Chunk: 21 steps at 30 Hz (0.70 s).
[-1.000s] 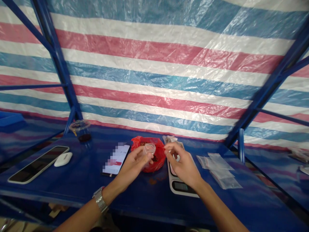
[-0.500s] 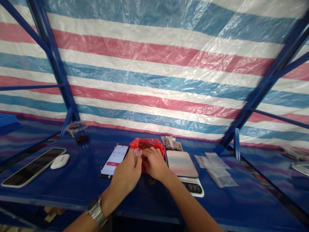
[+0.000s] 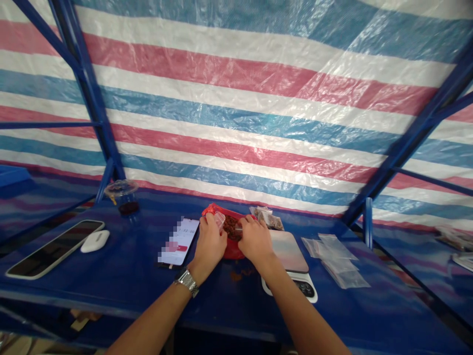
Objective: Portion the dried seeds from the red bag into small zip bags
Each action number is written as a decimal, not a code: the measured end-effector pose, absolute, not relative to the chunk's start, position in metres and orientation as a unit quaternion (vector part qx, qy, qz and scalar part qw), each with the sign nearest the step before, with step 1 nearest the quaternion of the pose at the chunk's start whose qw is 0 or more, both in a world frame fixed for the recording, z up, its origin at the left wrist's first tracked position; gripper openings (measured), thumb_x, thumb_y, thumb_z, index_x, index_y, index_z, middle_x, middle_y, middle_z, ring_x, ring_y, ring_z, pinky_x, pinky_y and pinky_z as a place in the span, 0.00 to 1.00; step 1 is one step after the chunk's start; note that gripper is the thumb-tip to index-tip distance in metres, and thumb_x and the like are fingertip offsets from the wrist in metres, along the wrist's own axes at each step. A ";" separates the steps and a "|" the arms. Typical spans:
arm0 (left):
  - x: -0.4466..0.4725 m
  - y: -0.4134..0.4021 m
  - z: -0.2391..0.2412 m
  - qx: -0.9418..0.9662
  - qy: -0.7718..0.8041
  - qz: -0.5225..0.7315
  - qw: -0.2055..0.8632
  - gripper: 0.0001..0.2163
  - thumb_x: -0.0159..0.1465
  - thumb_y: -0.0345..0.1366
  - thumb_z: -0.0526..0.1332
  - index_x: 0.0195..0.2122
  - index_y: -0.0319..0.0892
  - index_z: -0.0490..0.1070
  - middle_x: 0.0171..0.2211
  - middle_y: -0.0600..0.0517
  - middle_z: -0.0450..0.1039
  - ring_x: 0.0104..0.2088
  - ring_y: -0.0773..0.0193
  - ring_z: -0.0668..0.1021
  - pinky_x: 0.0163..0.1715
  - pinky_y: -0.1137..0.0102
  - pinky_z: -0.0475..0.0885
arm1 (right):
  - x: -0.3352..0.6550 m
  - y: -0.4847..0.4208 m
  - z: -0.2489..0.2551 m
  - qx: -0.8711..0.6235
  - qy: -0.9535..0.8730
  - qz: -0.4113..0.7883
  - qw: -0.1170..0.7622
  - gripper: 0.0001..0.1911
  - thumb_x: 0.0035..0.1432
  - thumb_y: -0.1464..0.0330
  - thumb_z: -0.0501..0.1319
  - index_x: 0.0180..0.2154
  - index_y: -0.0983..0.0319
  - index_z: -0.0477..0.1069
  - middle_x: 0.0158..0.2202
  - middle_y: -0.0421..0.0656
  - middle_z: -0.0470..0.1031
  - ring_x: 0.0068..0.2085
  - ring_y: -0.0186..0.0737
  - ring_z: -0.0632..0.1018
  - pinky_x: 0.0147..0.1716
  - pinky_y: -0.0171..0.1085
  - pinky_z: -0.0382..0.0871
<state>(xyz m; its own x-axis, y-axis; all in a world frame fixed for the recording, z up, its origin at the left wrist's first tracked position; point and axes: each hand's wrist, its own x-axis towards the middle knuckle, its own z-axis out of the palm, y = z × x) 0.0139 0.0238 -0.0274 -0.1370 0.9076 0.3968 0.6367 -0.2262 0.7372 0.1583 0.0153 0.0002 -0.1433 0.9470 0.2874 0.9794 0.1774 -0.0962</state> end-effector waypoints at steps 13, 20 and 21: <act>0.019 0.035 -0.020 0.529 0.455 0.630 0.341 0.15 0.52 0.21 0.57 0.39 0.42 0.68 0.39 0.51 0.75 0.41 0.61 0.79 0.47 0.64 0.73 | 0.168 0.040 -0.020 -0.620 -0.745 0.021 0.246 0.18 0.54 0.78 0.62 0.46 0.59 0.77 0.47 0.45 0.83 0.51 0.49 0.78 0.59 0.48 0.59; 0.017 0.029 -0.019 0.513 0.400 0.626 0.431 0.13 0.49 0.25 0.57 0.36 0.41 0.72 0.34 0.53 0.77 0.36 0.61 0.78 0.41 0.67 0.74 | 0.164 0.034 -0.013 -0.588 -0.783 -0.030 0.202 0.20 0.49 0.79 0.61 0.45 0.63 0.76 0.47 0.51 0.82 0.54 0.54 0.74 0.59 0.49 0.59; 0.017 0.028 -0.019 0.511 0.396 0.623 0.441 0.13 0.49 0.25 0.57 0.35 0.41 0.73 0.33 0.53 0.78 0.35 0.61 0.78 0.40 0.67 0.74 | 0.163 0.034 -0.012 -0.590 -0.781 -0.029 0.201 0.20 0.49 0.79 0.61 0.45 0.63 0.76 0.48 0.51 0.82 0.54 0.54 0.74 0.58 0.49 0.59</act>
<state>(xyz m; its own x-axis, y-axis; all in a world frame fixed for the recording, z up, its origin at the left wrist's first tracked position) 0.0174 0.0283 -0.0191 -0.0895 0.9536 0.2874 -0.1444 -0.2979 0.9436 0.1634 0.0336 -0.0123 -0.2229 0.9103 0.3488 0.9338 0.3021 -0.1916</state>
